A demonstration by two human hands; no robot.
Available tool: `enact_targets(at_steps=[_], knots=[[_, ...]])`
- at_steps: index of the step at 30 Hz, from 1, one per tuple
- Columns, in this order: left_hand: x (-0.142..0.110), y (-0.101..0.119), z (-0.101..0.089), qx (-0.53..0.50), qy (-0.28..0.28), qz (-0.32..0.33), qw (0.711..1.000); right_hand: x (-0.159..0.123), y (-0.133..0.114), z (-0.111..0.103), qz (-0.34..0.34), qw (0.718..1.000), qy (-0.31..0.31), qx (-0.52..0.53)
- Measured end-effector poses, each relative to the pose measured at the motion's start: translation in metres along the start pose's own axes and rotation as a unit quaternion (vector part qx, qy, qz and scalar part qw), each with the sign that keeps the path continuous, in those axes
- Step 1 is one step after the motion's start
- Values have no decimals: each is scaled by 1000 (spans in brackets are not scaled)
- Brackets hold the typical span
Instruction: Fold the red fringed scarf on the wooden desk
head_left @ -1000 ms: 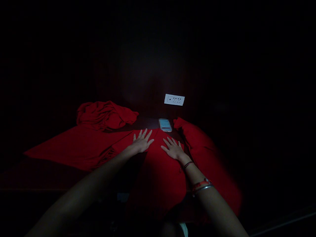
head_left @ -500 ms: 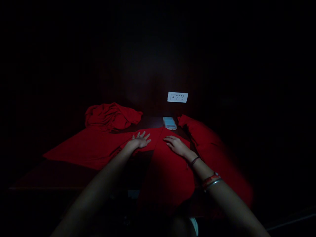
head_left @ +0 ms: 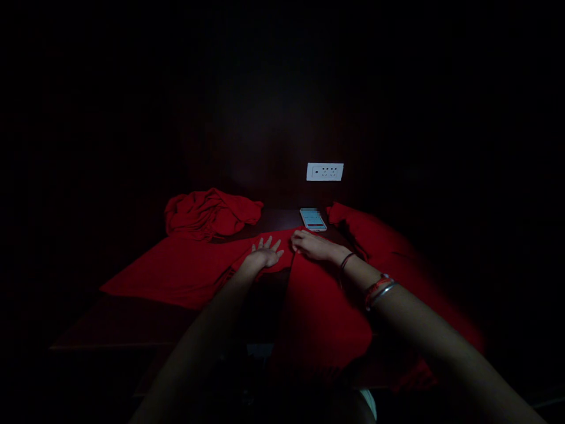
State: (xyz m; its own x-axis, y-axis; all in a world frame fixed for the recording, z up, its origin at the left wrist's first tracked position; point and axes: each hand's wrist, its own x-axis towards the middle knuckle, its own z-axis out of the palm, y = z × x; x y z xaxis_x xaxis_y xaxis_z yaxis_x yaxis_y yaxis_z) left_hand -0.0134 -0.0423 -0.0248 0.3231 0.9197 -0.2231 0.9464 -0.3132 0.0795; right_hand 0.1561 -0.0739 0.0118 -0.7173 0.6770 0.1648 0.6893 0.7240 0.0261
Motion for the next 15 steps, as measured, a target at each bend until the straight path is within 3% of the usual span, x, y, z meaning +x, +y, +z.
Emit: enact_targets(at_steps=[4, 8, 15], knots=[[0, 1, -1, 2, -1, 4, 1000, 4, -6, -4, 22, 998, 45, 35], [0, -2, -5, 11, -3, 12, 1000, -1, -9, 15, 129, 991, -20, 37], [5, -2, -4, 23, 38, 31, 999, -26, 5, 39, 321, 944, -68, 41]])
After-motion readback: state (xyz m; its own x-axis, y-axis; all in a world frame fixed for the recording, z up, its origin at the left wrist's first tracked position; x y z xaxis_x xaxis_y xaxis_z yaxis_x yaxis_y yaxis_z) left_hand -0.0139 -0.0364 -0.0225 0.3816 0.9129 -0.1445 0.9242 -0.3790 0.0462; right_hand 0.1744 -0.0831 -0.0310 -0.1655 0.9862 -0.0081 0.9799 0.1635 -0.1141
